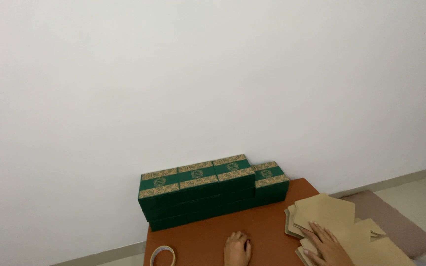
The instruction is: Assembling outer cardboard packaging by folding templates around green boxes and adding small packets.
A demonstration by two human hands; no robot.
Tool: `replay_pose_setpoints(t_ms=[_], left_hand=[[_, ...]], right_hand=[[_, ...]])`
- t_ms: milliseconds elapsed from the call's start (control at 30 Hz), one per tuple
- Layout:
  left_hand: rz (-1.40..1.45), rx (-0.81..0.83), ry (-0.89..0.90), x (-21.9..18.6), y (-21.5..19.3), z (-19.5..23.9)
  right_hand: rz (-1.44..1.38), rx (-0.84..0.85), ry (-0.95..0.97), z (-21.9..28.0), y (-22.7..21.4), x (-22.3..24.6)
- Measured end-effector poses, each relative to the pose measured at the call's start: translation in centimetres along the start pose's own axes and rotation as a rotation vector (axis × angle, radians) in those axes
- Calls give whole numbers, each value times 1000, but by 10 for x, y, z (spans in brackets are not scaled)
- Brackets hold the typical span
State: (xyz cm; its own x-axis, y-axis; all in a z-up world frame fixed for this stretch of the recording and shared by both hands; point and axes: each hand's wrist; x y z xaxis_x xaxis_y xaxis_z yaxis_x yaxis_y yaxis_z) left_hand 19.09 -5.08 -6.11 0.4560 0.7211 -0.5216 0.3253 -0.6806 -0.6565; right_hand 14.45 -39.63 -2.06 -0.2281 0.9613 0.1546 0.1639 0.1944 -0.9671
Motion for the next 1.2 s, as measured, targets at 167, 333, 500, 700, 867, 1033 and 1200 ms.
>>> replay_pose_setpoints(t_ms=[167, 333, 500, 700, 867, 1033, 1200], left_hand=[[-43, 32, 62, -19, -18, 12], [-158, 105, -30, -39, 5, 56], [-28, 2, 21, -144, -16, 107], [224, 149, 236, -245, -11, 116], [43, 241, 413, -264, 44, 128], [-162, 252, 452, -276, 64, 139], [-330, 332, 547, -286, 70, 140]], right_hand=[[-87, -25, -20, 9, -17, 15], [-84, -131, -56, 14, -8, 12], [-17, -512, 122, 57, -24, 15], [-190, -76, 371, 161, -63, 2], [-251, 132, 291, 201, -88, -3], [-213, 127, 141, 212, -90, -16], [-277, 237, 29, 208, -110, -34]])
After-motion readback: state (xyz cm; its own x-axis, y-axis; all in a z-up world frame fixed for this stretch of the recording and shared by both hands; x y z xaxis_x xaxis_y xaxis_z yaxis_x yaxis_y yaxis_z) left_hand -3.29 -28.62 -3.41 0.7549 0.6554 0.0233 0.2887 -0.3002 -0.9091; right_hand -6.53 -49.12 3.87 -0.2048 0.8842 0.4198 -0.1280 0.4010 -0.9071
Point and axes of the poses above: each hand's wrist, its own z-axis away from the middle knuckle, its own y-axis out of the palm, x = y × z, and after that the axes turned 10 degrees about -x, right-handed
